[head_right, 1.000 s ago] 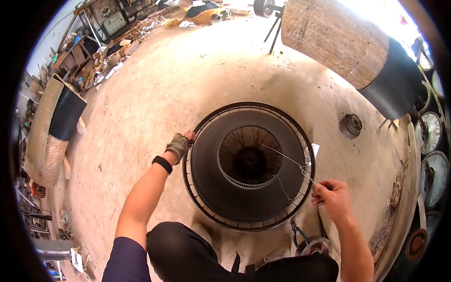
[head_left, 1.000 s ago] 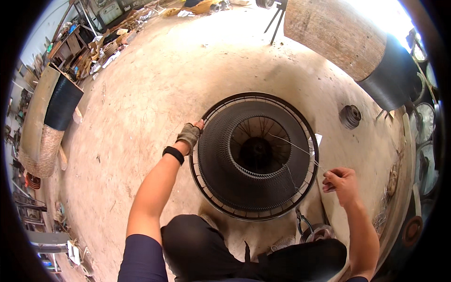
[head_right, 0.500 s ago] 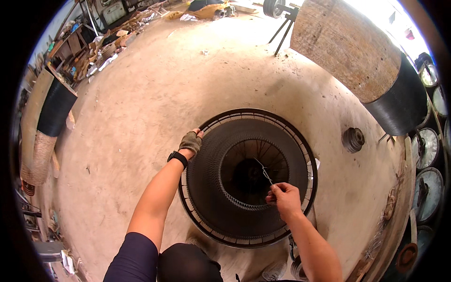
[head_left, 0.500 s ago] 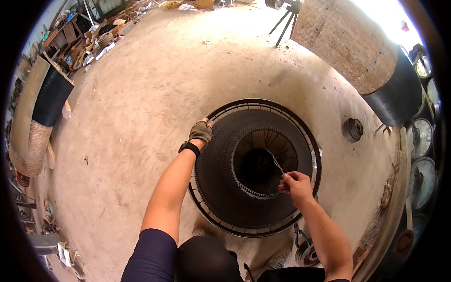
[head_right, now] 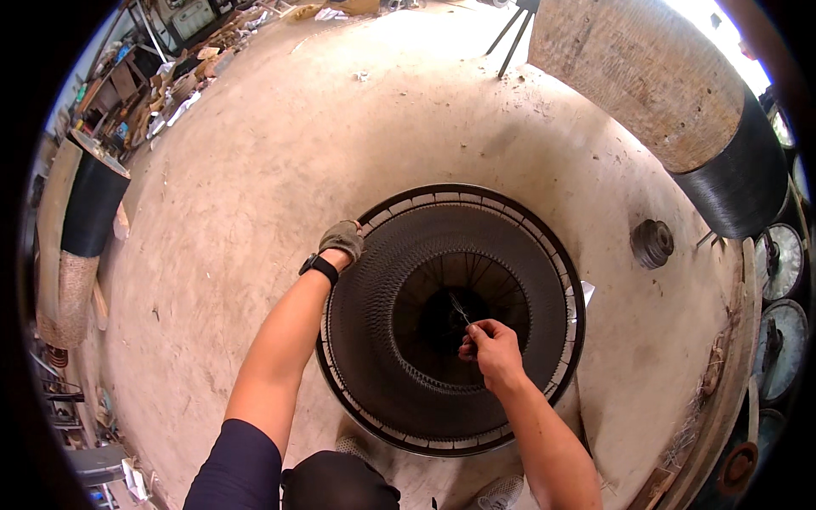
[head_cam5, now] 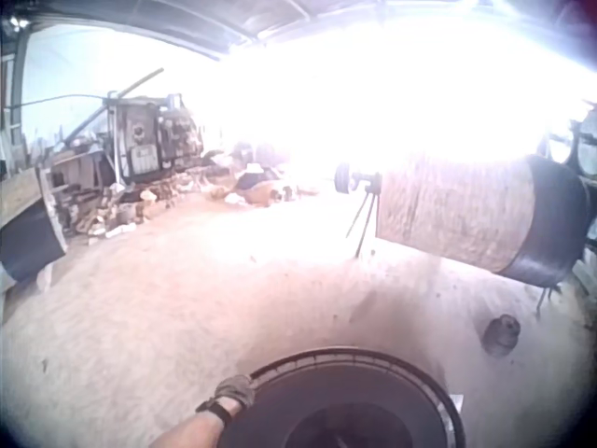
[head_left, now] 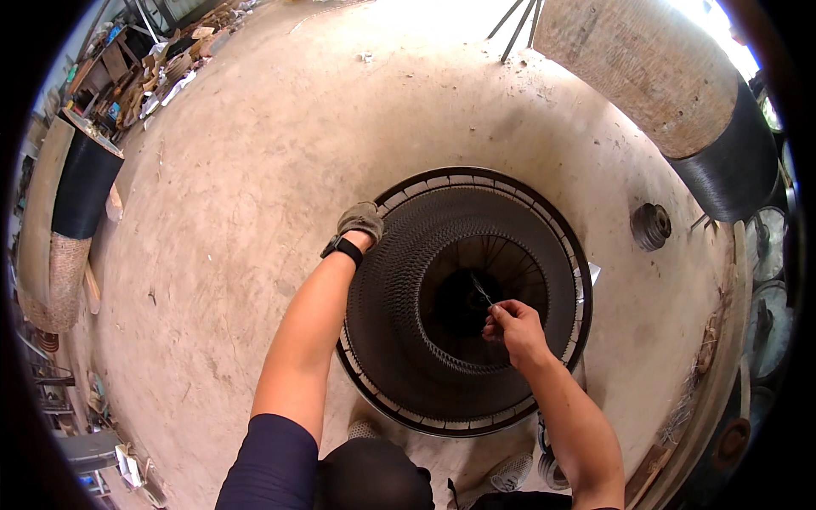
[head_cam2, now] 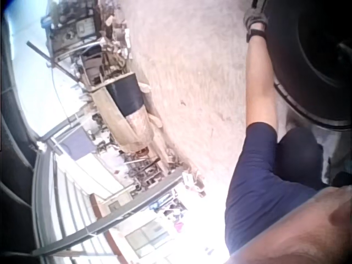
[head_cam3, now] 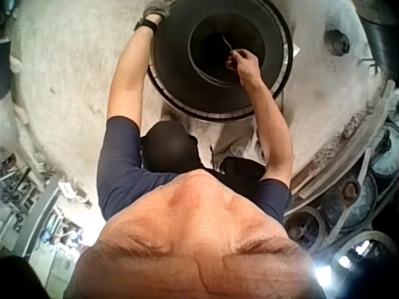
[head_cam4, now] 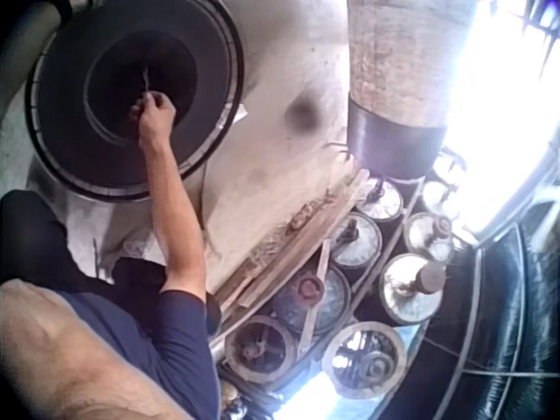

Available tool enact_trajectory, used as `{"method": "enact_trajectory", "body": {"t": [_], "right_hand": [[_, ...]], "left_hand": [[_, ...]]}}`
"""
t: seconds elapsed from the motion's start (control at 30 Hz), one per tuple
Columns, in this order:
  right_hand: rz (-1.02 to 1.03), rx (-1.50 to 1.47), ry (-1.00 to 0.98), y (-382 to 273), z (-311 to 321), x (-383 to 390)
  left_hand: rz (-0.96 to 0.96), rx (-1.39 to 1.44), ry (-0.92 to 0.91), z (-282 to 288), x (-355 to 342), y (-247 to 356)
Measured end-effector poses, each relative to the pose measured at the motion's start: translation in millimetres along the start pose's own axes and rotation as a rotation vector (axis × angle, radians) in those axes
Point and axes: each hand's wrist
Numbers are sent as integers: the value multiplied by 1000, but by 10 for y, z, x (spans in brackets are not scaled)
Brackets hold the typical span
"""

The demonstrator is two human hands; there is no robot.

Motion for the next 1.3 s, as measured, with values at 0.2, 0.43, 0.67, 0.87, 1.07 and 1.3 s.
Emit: {"method": "enact_trajectory", "body": {"t": [0.2, 0.43, 0.67, 0.87, 1.07, 1.3], "right_hand": [[-2, 148, -83, -10, -24, 70], [10, 81, -25, -31, -36, -20], [1, 91, -32, 79, 76, -63], [-22, 76, 1, 69, 118, -46], [-9, 74, -3, 84, 54, -66], [49, 405, 33, 17, -96, -27]], "left_hand": [[-16, 120, -30, 119, 133, -227], [293, 515, -300, 133, -142, -275], [199, 67, -217, 288, -59, 199], [-225, -361, -259, 49, -632, -2], [-374, -476, -317, -61, -1018, -284], [-65, -184, -629, 146, -995, -316]]}}
Point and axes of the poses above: each hand's wrist, its own x-axis away from the middle knuckle, its own z-axis out of the back of the hand, y = z × x, and after that the axes turned 9 degrees about z, right-handed
